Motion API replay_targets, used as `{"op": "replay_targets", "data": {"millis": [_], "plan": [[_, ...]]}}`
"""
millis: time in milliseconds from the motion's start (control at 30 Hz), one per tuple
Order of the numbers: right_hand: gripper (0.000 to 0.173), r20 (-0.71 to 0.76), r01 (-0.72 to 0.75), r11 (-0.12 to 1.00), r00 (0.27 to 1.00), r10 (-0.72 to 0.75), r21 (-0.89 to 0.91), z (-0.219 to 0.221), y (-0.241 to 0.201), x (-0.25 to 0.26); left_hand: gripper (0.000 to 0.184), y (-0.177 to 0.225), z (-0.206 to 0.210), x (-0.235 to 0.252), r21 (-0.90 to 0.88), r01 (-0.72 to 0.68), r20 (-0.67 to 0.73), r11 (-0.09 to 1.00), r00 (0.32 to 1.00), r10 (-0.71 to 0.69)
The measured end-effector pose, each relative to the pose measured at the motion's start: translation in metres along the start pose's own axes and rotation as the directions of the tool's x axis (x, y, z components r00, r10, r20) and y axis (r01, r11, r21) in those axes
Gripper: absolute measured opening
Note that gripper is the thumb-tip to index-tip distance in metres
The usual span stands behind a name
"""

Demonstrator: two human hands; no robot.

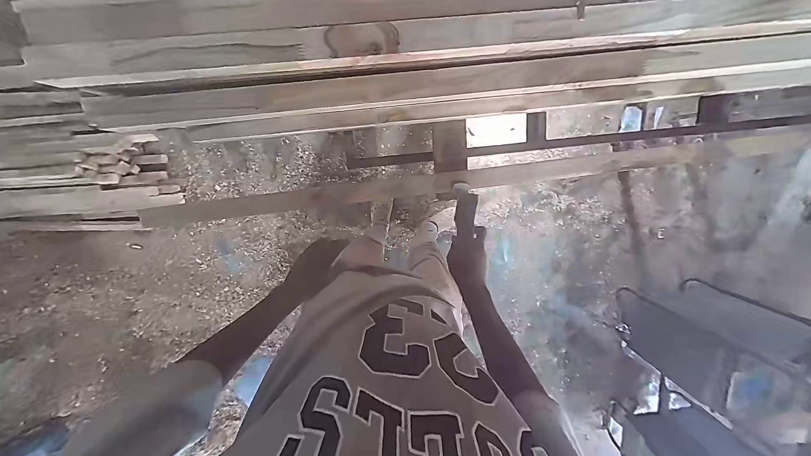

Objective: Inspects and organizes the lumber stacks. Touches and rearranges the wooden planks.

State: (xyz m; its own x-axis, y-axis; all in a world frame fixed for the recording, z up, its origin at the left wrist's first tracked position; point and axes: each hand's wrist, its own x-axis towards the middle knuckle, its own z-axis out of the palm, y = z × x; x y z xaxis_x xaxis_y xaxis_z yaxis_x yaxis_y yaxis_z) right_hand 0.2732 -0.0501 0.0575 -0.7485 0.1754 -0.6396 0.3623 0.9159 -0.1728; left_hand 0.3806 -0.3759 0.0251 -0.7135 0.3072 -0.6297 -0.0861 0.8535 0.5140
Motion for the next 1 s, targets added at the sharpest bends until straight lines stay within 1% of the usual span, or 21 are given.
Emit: {"op": "replay_targets", "data": {"millis": [67,100,133,167,233,300,400,467,533,567,600,633,700,767,800,867,900,1000], "plan": [[0.054,-0.069,0.024,0.997,0.997,-0.018,0.077,-0.027,-0.011,-0.004,0.052,-0.007,0.0,-0.004,-0.021,-0.029,0.007,0.999,1.0,0.03],[0.053,-0.082,0.02,0.995,0.997,-0.011,0.101,-0.038,-0.018,-0.002,0.052,-0.009,-0.001,-0.003,-0.021,-0.049,0.009,0.999,0.999,0.05],[0.051,-0.074,-0.006,0.996,0.997,0.013,0.092,-0.046,-0.028,0.003,0.052,-0.009,-0.002,0.0,-0.015,-0.073,0.008,0.997,0.997,0.073],[0.05,-0.031,-0.042,0.998,0.999,0.044,0.046,-0.05,-0.04,0.006,0.051,-0.009,-0.003,0.002,-0.008,-0.094,0.007,0.996,0.996,0.094],[0.053,0.069,-0.086,0.996,0.994,0.086,0.001,-0.047,-0.065,0.001,0.051,-0.008,-0.006,0.006,0.0,-0.121,0.011,0.993,0.993,0.121],[0.063,0.124,-0.054,0.999,0.991,0.055,-0.008,-0.034,-0.09,-0.014,0.05,-0.006,-0.009,0.009,-0.008,-0.107,0.021,0.994,0.994,0.107],[0.057,0.214,0.01,1.0,0.977,-0.011,0.005,-0.009,-0.11,-0.037,0.047,-0.004,-0.006,0.012,-0.052,-0.115,0.007,0.992,0.993,0.116],[0.056,0.279,0.056,0.998,0.959,-0.046,-0.028,-0.006,-0.117,-0.044,0.046,-0.001,-0.006,0.017,-0.071,-0.12,0.004,0.99,0.993,0.121],[0.046,0.33,0.098,0.993,0.941,-0.073,-0.06,-0.019,-0.116,-0.046,0.046,0.005,-0.014,0.023,-0.075,-0.095,0.051,0.993,0.994,0.099],[0.042,0.334,0.115,0.992,0.938,-0.09,-0.058,-0.027,-0.111,-0.046,0.046,0.009,-0.019,0.027,-0.079,-0.079,0.078,0.994,0.993,0.085],[0.043,0.321,0.13,0.991,0.941,-0.11,-0.042,-0.034,-0.102,-0.045,0.046,0.012,-0.025,0.031,-0.084,-0.073,0.099,0.994,0.992,0.082],[0.044,0.284,0.128,0.992,0.951,-0.12,-0.012,-0.037,-0.092,-0.045,0.046,0.015,-0.029,0.035,-0.087,-0.082,0.108,0.993,0.99,0.091],[0.052,0.177,0.11,0.992,0.977,-0.12,0.064,-0.032,-0.069,-0.042,0.045,0.025,-0.035,0.041,-0.081,-0.116,0.118,0.99,0.985,0.125],[0.058,0.087,0.127,0.988,0.987,-0.134,0.082,-0.012,-0.051,-0.029,0.045,0.034,-0.039,0.047,-0.066,-0.132,0.136,0.989,0.981,0.14],[0.06,0.074,0.135,0.988,0.987,-0.14,0.069,0.002,-0.044,-0.021,0.044,0.038,-0.041,0.049,-0.062,-0.127,0.149,0.99,0.98,0.135],[0.066,0.126,0.136,0.991,0.983,-0.136,0.003,0.023,-0.035,-0.011,0.043,0.045,-0.044,0.051,-0.049,-0.119,0.193,0.992,0.973,0.126],[0.068,0.168,0.119,0.993,0.979,-0.115,-0.012,0.025,-0.033,-0.014,0.044,0.046,-0.046,0.051,-0.048,-0.118,0.216,0.992,0.968,0.126],[0.063,0.212,0.022,0.999,0.977,-0.029,0.033,0.007,-0.029,-0.029,0.046,0.043,-0.048,0.051,-0.045,-0.103,0.226,0.994,0.968,0.11]]}}
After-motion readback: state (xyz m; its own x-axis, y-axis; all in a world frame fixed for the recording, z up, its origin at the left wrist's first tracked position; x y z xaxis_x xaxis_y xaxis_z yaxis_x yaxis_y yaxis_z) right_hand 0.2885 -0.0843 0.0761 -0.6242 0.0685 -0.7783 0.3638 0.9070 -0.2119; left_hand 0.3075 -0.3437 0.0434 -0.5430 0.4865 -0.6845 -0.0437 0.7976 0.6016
